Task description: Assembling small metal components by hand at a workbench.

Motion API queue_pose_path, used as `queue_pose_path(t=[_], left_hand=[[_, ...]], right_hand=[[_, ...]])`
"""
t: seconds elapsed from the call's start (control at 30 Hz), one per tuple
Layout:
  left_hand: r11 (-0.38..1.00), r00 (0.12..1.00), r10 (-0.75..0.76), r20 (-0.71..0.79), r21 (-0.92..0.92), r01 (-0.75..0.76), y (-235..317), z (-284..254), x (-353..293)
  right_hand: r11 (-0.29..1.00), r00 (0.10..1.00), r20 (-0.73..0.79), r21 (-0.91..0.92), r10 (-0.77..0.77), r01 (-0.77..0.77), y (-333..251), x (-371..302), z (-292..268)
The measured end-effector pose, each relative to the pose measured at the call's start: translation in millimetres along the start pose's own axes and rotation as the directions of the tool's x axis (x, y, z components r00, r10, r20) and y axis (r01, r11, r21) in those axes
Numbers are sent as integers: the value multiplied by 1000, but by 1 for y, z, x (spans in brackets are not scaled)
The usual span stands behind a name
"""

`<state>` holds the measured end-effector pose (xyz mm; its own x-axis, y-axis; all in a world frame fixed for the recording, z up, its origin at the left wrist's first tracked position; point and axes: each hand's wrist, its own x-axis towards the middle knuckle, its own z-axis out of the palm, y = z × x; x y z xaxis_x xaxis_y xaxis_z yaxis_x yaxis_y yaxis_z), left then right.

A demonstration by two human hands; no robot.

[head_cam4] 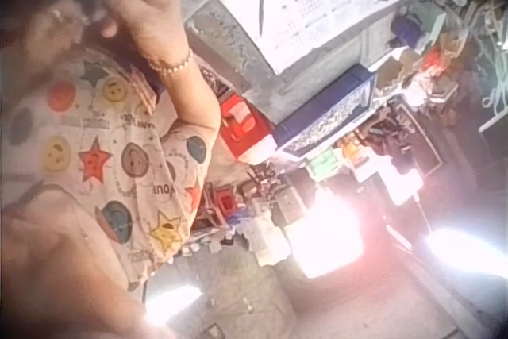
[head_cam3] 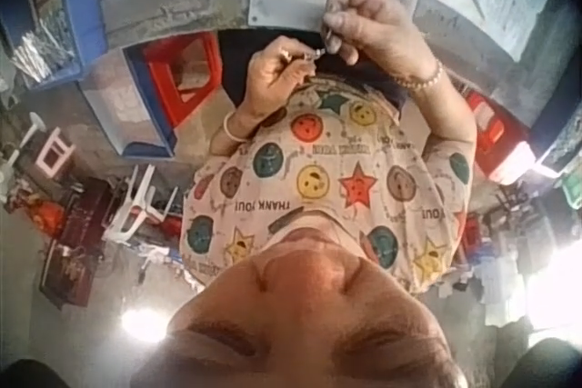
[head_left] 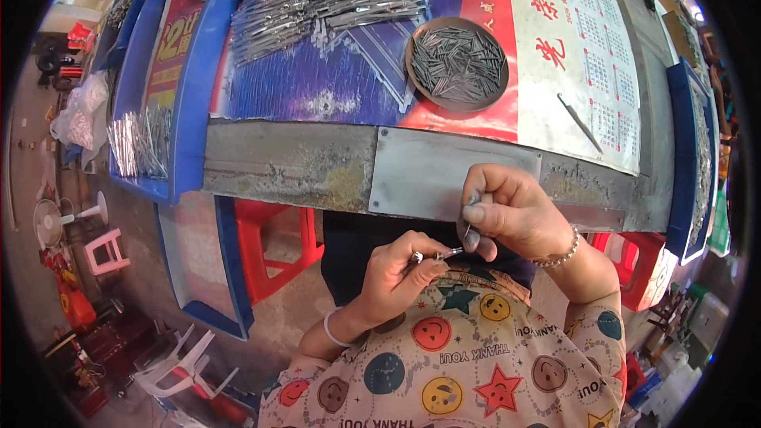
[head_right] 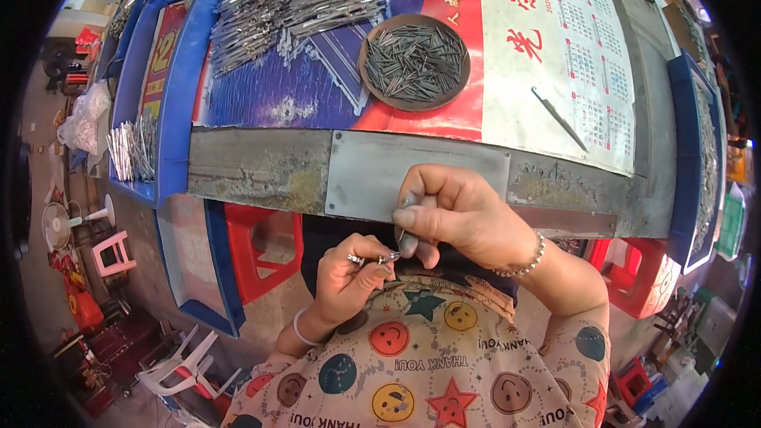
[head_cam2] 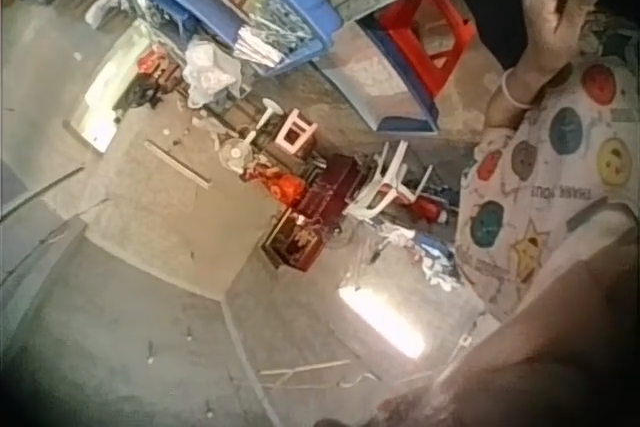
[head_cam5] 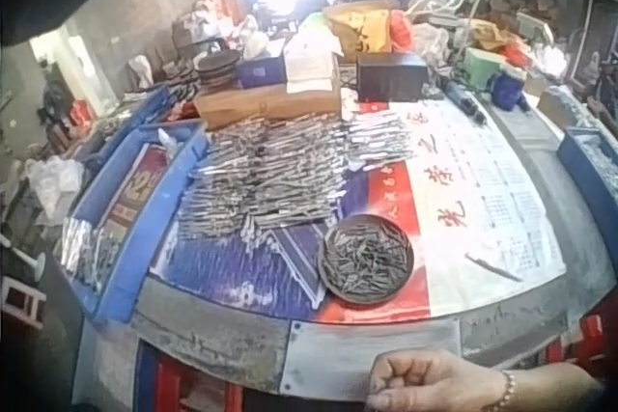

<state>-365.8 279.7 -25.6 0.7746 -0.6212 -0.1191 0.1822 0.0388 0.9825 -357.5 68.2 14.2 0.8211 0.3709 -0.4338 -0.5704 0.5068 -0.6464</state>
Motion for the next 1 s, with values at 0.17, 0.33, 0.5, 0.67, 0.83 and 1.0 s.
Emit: queue_pose_path(t=[0.17,0.33,0.5,0.67,0.83,1.0], left_hand=[[1000,1000,2,12,-19,-1,2,-3,-2],[999,1000,18,-18,-45,-18,1,-5,-4],[999,999,33,1,-21,-33,0,-7,-5],[998,998,59,13,-32,-59,-2,-8,-5],[998,997,55,50,19,-56,-2,-9,-6],[997,996,74,52,13,-75,-3,-8,-6]], right_hand=[[998,1000,13,55,-9,8,12,0,2],[998,992,-121,-59,-36,29,8,-1,9],[994,1000,19,-108,10,-8,-1,-12,4],[904,995,77,-418,-60,87,-3,-20,7],[881,991,111,-456,-82,124,-4,-23,8],[943,996,62,-323,-57,74,0,-21,9]])
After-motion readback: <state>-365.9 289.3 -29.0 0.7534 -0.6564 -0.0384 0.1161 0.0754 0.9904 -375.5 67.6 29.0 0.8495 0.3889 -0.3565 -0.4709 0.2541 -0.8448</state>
